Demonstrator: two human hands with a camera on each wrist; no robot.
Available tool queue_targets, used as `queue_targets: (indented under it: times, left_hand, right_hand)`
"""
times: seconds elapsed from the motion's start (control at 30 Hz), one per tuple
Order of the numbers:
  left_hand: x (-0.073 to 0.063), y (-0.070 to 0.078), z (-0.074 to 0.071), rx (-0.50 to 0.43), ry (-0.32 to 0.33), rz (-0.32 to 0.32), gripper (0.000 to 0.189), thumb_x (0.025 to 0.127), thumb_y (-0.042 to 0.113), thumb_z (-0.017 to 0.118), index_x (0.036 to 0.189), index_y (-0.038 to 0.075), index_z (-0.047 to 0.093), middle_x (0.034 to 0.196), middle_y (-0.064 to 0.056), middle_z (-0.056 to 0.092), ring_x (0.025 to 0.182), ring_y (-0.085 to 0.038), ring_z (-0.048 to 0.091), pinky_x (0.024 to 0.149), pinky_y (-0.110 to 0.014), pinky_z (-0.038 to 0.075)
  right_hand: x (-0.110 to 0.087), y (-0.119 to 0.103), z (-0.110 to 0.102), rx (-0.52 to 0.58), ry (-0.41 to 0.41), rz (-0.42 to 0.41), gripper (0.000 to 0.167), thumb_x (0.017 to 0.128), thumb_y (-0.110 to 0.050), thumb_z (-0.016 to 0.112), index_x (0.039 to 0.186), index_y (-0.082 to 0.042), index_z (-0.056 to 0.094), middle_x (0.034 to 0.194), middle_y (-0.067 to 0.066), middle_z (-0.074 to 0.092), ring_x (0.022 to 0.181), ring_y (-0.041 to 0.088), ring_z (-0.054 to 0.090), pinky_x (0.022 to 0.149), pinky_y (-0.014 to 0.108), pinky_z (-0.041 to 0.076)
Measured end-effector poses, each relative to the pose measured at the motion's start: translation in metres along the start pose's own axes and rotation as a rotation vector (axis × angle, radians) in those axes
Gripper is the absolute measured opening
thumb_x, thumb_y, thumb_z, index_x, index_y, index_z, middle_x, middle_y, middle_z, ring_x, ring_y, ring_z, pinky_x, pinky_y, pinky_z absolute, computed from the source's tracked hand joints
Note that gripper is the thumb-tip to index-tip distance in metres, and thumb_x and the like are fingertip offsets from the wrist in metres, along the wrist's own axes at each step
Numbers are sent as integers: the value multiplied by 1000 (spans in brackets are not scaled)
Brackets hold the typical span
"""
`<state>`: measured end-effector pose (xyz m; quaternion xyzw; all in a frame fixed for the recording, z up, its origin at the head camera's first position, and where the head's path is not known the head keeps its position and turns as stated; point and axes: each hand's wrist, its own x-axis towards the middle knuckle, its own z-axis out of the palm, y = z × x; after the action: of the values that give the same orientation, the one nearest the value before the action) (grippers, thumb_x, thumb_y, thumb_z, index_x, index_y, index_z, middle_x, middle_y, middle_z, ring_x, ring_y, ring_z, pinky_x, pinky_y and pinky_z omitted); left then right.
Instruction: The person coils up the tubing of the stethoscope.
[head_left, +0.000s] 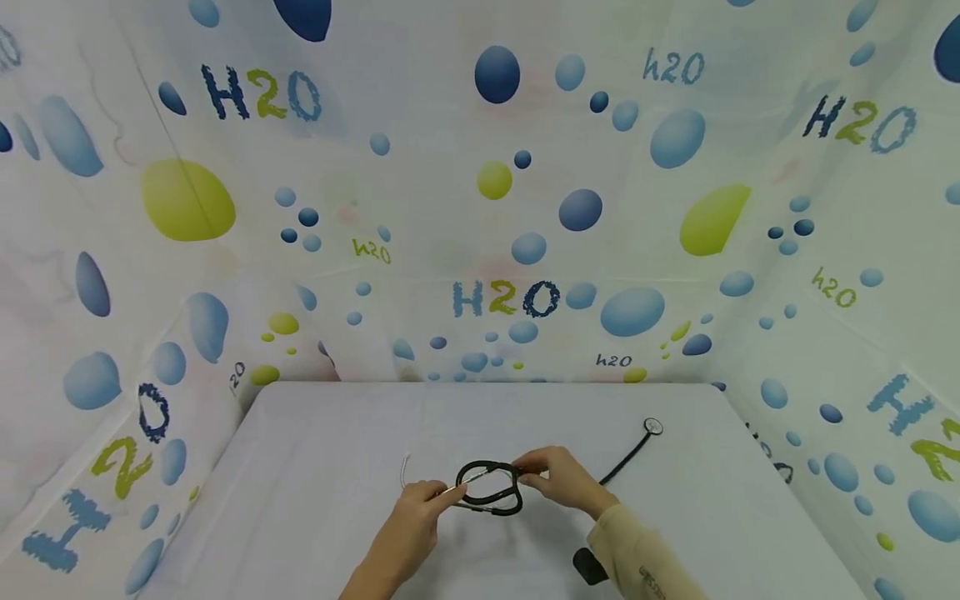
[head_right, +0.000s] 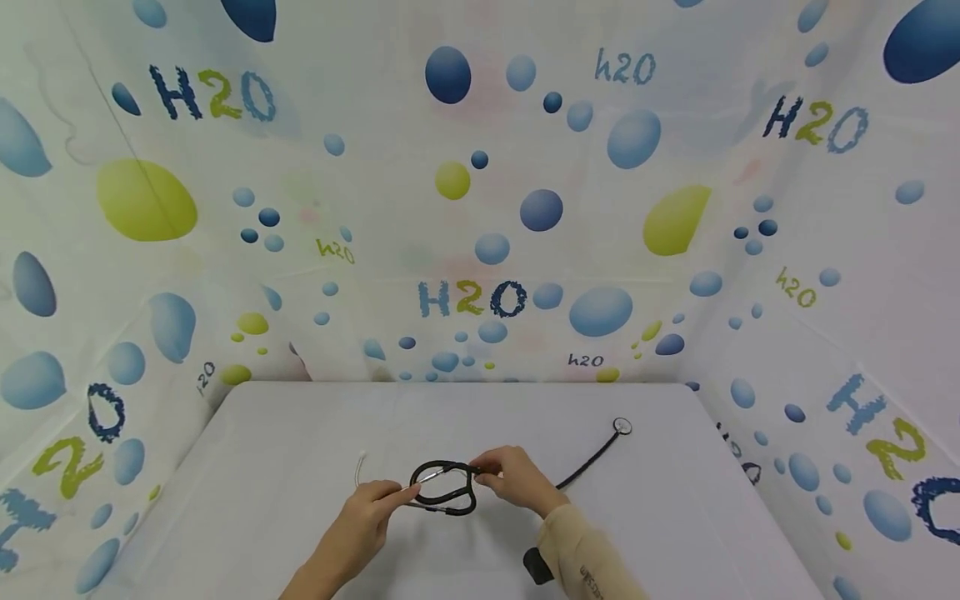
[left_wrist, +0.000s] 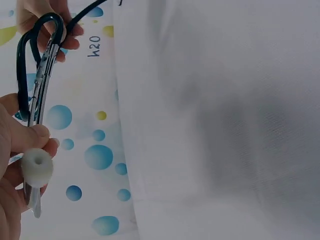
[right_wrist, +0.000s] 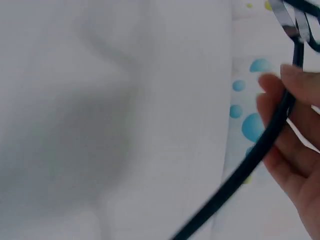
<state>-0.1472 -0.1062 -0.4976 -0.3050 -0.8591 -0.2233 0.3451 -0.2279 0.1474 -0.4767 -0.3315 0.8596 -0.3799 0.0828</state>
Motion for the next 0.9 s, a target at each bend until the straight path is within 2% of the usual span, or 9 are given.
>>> queue_targets:
  times: [0.07,0.27,0.5,0.6,0.77,0.9]
  left_hand:
    - [-1,-1,1,10,-4,-14,53,58,-19,73,101,11,73,81,-1,60,71,-13,56,64,-26,49]
    - [-2,-3,3,14,36,-38,54,55,-23,73,100,8,73,79,-1,60,70,-13,58,62,-25,50]
    - [1,-6,1,34,74,-48,54,55,-24,71,100,6,73,79,-2,61,70,-14,59,63,-28,51]
    - [2,-8,-1,46,100,-61,53,55,-25,70,99,4,73,78,-2,61,68,-15,59,63,-30,51]
    - [3,-13,0,71,121,-84,51,54,-27,68,95,2,73,75,-4,61,67,-17,59,62,-32,51]
    - [2,-18,3,100,164,-96,50,53,-27,65,93,2,73,73,-6,60,65,-20,58,59,-34,50]
  right_hand:
    - [-1,-3,3,-78,45,-13,17,87,-4,64,103,2,68,93,11,70,81,15,65,71,28,54]
    - [-7,-7,11,-121,137,-3,9,85,-1,65,93,2,69,83,7,69,69,8,62,59,21,51]
    - [-14,-10,24,-285,268,24,4,84,-9,69,83,-6,68,76,-2,66,65,3,56,57,20,48]
    - [-17,-14,27,-293,267,36,4,83,-8,70,81,-7,67,74,-3,65,65,3,55,57,20,48]
    - [-21,-25,26,-260,208,37,4,83,-4,68,85,-1,67,77,1,65,66,5,56,57,20,49]
    - [-25,-34,25,-299,173,49,4,83,-5,68,83,-2,67,73,-2,63,62,1,50,54,18,45]
